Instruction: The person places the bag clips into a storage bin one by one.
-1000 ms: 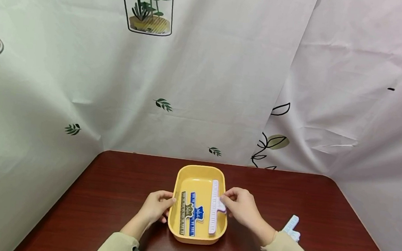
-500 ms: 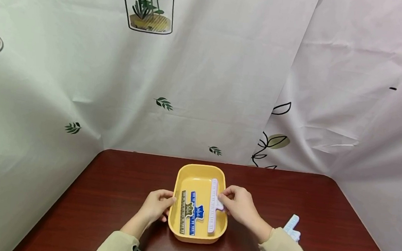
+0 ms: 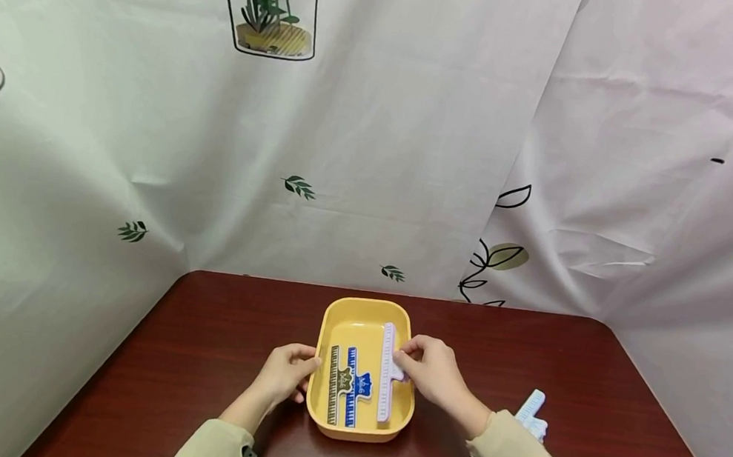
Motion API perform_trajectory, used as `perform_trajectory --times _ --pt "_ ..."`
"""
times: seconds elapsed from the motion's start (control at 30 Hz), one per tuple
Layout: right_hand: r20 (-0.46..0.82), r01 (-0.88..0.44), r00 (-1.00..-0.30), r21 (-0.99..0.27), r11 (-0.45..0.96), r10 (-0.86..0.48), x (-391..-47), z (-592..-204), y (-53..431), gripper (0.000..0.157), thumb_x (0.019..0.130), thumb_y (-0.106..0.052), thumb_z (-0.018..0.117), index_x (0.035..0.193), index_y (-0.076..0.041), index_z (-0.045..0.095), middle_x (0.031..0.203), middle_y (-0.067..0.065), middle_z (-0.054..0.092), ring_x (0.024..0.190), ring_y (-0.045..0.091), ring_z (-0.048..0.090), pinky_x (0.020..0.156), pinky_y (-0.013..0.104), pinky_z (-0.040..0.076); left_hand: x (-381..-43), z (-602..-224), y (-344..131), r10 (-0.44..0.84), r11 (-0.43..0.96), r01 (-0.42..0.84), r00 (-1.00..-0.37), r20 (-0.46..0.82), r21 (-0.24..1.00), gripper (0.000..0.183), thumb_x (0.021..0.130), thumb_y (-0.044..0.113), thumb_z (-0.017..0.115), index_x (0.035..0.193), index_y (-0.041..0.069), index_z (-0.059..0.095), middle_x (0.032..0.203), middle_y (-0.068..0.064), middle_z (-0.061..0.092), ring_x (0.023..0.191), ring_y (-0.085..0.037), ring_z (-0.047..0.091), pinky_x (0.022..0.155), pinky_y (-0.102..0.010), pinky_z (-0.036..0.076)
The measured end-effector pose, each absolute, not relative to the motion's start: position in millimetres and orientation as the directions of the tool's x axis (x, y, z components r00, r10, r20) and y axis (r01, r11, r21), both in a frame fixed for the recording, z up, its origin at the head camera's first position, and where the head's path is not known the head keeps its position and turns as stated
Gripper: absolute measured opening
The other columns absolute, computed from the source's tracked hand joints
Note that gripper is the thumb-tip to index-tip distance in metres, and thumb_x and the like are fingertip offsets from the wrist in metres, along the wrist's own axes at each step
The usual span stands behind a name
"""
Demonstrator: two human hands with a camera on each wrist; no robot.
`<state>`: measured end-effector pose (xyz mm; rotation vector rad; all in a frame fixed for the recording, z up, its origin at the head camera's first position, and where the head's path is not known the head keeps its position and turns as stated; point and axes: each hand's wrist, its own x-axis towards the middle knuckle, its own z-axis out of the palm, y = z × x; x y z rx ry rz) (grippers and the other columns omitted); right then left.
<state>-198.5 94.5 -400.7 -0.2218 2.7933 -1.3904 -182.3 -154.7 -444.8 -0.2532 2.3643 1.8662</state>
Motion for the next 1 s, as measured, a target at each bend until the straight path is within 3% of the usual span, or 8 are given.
perform_trajectory --times 0.7,1.0 --pt "0.034 -0.172 -0.974 -0.757 0.631 -0.225 -203.2 -403.9 85.7 0.013 0.085 -0.016 0.070 0.084 -0.004 0.065 0.068 0.003 0.059 0.053 0.015 0.057 0.044 0.021 0.048 -182.4 -444.0 -153.6 -0.059 0.223 -0.208 -0.978 -0.200 0.952 0.032 0.089 0.011 0.061 0.117 -0.006 0.057 0.071 -0.008 0.056 0.048 -0.012 0.050 0.037 -0.023 0.045" --pt "0.008 -0.169 -0.970 -0.743 0.648 -0.244 -202.7 -403.2 81.2 0.020 0.086 -0.017 0.068 0.097 0.000 0.069 0.071 0.003 0.061 0.052 0.018 0.060 0.042 0.021 0.046 -181.4 -443.1 -153.8 -0.064 0.228 -0.218 -0.976 -0.209 0.949 0.032 0.090 0.012 0.061 0.117 -0.005 0.057 0.071 -0.009 0.057 0.048 -0.013 0.050 0.037 -0.023 0.045"
